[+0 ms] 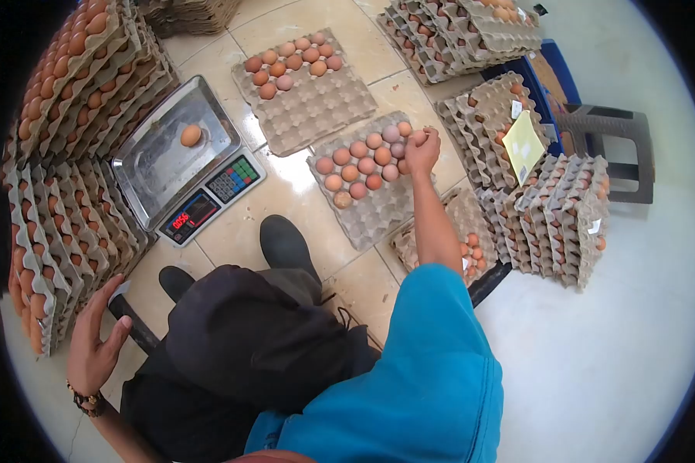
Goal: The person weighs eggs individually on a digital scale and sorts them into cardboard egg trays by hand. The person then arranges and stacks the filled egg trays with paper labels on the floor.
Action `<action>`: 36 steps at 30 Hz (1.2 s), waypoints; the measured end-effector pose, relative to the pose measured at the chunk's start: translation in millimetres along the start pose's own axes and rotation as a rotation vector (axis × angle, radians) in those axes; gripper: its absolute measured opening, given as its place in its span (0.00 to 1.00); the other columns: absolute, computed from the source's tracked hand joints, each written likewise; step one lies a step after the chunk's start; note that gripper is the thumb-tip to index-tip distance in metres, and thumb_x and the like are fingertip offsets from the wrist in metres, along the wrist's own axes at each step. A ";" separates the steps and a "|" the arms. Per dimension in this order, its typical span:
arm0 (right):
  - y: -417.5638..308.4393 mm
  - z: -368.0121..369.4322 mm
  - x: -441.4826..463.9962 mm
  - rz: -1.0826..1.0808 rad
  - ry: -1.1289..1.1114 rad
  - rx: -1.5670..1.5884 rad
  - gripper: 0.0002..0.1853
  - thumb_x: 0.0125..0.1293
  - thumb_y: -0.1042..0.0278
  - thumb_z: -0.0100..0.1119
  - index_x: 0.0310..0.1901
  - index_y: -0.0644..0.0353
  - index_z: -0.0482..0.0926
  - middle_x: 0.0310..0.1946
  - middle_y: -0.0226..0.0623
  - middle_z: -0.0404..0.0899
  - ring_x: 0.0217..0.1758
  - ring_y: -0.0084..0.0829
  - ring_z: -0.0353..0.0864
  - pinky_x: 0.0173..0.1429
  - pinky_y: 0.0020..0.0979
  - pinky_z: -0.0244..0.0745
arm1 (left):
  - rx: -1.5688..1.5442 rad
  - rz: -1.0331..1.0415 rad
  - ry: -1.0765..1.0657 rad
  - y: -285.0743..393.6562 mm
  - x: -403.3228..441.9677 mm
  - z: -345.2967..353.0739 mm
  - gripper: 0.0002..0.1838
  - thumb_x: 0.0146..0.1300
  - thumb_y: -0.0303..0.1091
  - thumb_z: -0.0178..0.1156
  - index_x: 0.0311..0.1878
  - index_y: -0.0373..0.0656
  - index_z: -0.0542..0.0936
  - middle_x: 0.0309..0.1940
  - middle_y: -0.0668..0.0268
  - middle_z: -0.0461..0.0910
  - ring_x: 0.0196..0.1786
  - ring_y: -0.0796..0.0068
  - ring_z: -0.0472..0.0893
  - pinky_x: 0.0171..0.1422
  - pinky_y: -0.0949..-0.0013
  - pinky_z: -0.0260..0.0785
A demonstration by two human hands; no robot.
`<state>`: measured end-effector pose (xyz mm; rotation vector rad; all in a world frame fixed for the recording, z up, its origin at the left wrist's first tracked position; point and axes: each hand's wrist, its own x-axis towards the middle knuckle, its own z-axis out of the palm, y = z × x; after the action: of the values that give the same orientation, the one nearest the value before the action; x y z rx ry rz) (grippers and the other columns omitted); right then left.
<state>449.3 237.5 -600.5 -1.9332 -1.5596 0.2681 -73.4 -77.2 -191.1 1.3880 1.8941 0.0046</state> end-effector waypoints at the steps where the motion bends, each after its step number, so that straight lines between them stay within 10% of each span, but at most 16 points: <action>1: -1.0 1.0 2.7 0.005 -0.013 -0.042 0.17 0.57 0.68 0.67 0.48 0.61 0.78 0.44 0.48 0.81 0.47 0.50 0.82 0.53 0.47 0.77 | 0.000 -0.001 0.001 -0.2 1.3 -0.2 0.29 0.68 0.32 0.63 0.72 0.39 0.71 0.68 0.53 0.76 0.71 0.51 0.74 0.76 0.57 0.62; 4: -11.6 1.9 2.1 0.178 -0.127 -0.129 0.12 0.56 0.67 0.66 0.42 0.61 0.82 0.45 0.48 0.80 0.49 0.50 0.81 0.57 0.46 0.75 | -0.030 -0.018 0.004 -3.6 2.4 -1.4 0.30 0.68 0.32 0.63 0.72 0.39 0.71 0.68 0.52 0.76 0.71 0.51 0.74 0.75 0.57 0.62; 7: -46.8 30.6 1.8 -0.133 0.255 -0.026 0.10 0.55 0.67 0.65 0.37 0.61 0.84 0.43 0.48 0.81 0.50 0.49 0.80 0.59 0.45 0.74 | -0.024 -0.014 0.030 -6.1 4.9 0.5 0.30 0.66 0.31 0.64 0.71 0.37 0.72 0.64 0.49 0.77 0.68 0.47 0.75 0.73 0.56 0.64; 12: -178.8 106.6 12.1 -0.163 -0.437 0.190 0.19 0.57 0.57 0.66 0.45 0.61 0.85 0.45 0.47 0.84 0.51 0.49 0.83 0.56 0.46 0.77 | -0.029 -0.043 -0.005 0.0 11.3 -1.3 0.31 0.64 0.32 0.65 0.70 0.37 0.72 0.63 0.47 0.77 0.67 0.46 0.76 0.72 0.57 0.65; 14: -221.4 140.7 -2.0 -0.412 -0.457 0.014 0.24 0.60 0.52 0.64 0.49 0.64 0.85 0.43 0.53 0.87 0.49 0.51 0.87 0.54 0.47 0.80 | -0.086 -0.084 -0.023 7.8 13.9 -3.8 0.31 0.65 0.32 0.65 0.71 0.36 0.72 0.65 0.46 0.77 0.69 0.47 0.75 0.74 0.58 0.63; 22: -273.5 179.5 7.0 -0.140 -0.610 -0.126 0.25 0.61 0.51 0.62 0.48 0.66 0.83 0.49 0.53 0.86 0.53 0.45 0.87 0.56 0.44 0.82 | -0.114 -0.089 -0.005 -7.6 12.7 -3.1 0.30 0.66 0.34 0.64 0.70 0.36 0.72 0.62 0.47 0.77 0.65 0.44 0.76 0.71 0.57 0.66; 27: -270.4 156.7 -8.6 0.555 -0.914 1.382 0.22 0.64 0.60 0.58 0.52 0.70 0.74 0.40 0.36 0.83 0.42 0.38 0.85 0.51 0.37 0.81 | -0.072 -0.047 0.074 -10.4 3.4 -1.4 0.30 0.66 0.35 0.65 0.70 0.38 0.72 0.63 0.48 0.77 0.64 0.45 0.76 0.70 0.55 0.68; 32: -323.1 135.4 -75.3 -0.113 -1.208 0.805 0.19 0.65 0.65 0.59 0.56 0.63 0.72 0.40 0.40 0.82 0.43 0.37 0.84 0.48 0.38 0.82 | -0.048 -0.012 0.085 -7.3 -2.3 -2.7 0.31 0.66 0.36 0.65 0.71 0.39 0.72 0.62 0.49 0.78 0.63 0.47 0.77 0.68 0.55 0.69; 36: -361.2 130.5 -142.0 -0.957 -0.992 0.230 0.22 0.60 0.64 0.64 0.56 0.57 0.74 0.43 0.54 0.81 0.43 0.55 0.84 0.50 0.50 0.80 | -0.050 0.009 0.116 -15.8 -7.5 -0.7 0.31 0.66 0.37 0.65 0.71 0.40 0.72 0.62 0.50 0.78 0.62 0.47 0.77 0.68 0.55 0.69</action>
<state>50.6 185.2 -523.0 -0.6557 -2.7001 0.9982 -85.8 -89.4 -192.9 1.3882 1.9689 0.1391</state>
